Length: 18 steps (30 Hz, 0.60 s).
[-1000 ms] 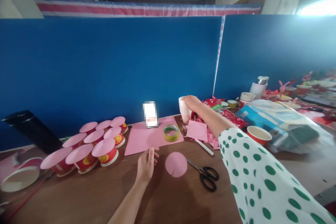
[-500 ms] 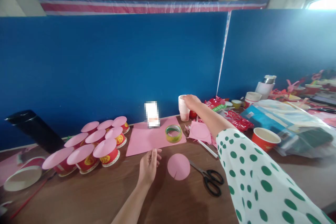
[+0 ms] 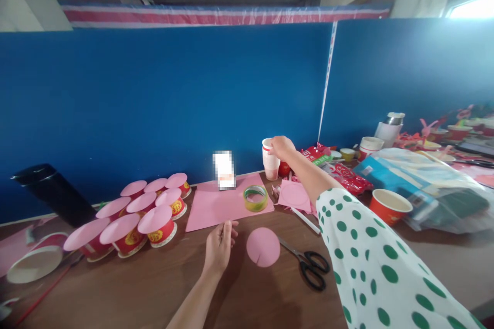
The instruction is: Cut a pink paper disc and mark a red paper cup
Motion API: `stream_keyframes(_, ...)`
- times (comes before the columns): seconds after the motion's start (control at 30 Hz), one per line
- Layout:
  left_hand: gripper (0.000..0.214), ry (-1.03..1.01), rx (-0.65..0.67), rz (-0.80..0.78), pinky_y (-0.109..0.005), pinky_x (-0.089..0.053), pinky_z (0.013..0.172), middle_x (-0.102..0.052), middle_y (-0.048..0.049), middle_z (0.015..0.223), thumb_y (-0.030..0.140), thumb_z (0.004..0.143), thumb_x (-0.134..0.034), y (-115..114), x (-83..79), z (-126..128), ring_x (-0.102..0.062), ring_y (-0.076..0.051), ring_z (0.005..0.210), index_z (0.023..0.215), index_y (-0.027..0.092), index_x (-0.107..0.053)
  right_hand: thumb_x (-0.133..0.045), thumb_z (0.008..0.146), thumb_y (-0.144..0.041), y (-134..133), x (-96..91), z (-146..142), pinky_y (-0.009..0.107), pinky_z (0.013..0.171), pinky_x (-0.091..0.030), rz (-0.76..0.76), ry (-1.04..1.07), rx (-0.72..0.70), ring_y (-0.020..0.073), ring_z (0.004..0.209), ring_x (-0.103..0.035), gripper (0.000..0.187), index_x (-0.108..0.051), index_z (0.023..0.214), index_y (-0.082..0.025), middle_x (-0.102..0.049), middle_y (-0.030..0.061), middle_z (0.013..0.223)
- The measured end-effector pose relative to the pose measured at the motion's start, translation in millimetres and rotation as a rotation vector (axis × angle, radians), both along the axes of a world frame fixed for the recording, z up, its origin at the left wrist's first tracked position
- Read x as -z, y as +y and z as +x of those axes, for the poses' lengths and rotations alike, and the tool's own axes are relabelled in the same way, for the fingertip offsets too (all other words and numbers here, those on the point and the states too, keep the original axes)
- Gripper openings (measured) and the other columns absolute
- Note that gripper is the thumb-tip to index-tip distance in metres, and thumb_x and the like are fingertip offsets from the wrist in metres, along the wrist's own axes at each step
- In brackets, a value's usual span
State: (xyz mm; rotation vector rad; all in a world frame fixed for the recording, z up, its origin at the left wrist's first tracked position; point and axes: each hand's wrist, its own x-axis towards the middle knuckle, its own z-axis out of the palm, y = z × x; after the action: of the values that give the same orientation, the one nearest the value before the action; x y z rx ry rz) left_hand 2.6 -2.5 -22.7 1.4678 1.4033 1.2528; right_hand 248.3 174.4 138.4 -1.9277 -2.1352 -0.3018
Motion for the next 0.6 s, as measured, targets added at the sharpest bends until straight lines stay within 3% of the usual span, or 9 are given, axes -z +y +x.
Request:
stream_keyframes(0.13,0.045,0.006,-0.002,0.006,-0.023,-0.041,0.047,-0.058,-0.0032,0.062,0.051,0.083,-0.035,1,1.0,0,-0.053,-0.013,0.050,0.087,0.015,-0.063,-0.060,0.072,-0.046,-1,-4.3,-1,0.023,0.055,-0.035,0.059,0.060,0.016,0.0187,0.070,-0.060,0.035,-0.068,0.086,-0.016,-0.068,0.0063,0.081)
stream_keyframes(0.3,0.044,0.004,0.002,0.015,-0.022,-0.040,0.046,-0.057,-0.0029,0.062,0.051,0.083,-0.036,0,0.6,0,-0.052,-0.013,0.050,0.087,0.016,-0.063,-0.047,0.081,-0.040,-8,-9.7,0,0.023,0.052,-0.033,0.157,0.147,0.047,0.0159,0.063,-0.058,0.031,-0.068,0.082,-0.017,-0.067,0.0053,0.076)
stream_keyframes(0.47,0.043,-0.005,-0.002,0.020,-0.023,-0.039,0.046,-0.057,-0.0031,0.063,0.050,0.083,-0.037,0,2.0,0,-0.051,-0.013,0.049,0.087,0.016,-0.063,-0.042,0.084,-0.037,-31,-17.8,-5,0.024,0.056,-0.035,0.338,0.224,0.083,0.0190,0.074,-0.057,0.029,-0.064,0.087,-0.017,-0.066,0.0071,0.086)
stream_keyframes(0.53,0.042,-0.010,-0.005,0.030,-0.023,-0.039,0.047,-0.057,-0.0028,0.063,0.049,0.083,-0.037,1,2.6,0,-0.051,-0.013,0.049,0.087,0.016,-0.063,-0.046,0.082,-0.038,-51,-12.4,-15,0.025,0.056,-0.037,0.489,0.441,0.000,0.0194,0.072,-0.057,0.027,-0.062,0.079,-0.016,-0.065,0.0065,0.079)
stream_keyframes(0.6,0.040,-0.034,-0.009,0.031,-0.023,-0.039,0.047,-0.057,-0.0025,0.063,0.049,0.082,-0.039,1,1.8,0,-0.050,-0.012,0.049,0.087,0.017,-0.063,-0.045,0.083,-0.041,-77,2.0,-30,0.024,0.052,-0.040,0.446,0.748,-0.164,0.0173,0.061,-0.057,0.029,-0.059,0.074,-0.016,-0.062,0.0041,0.066)
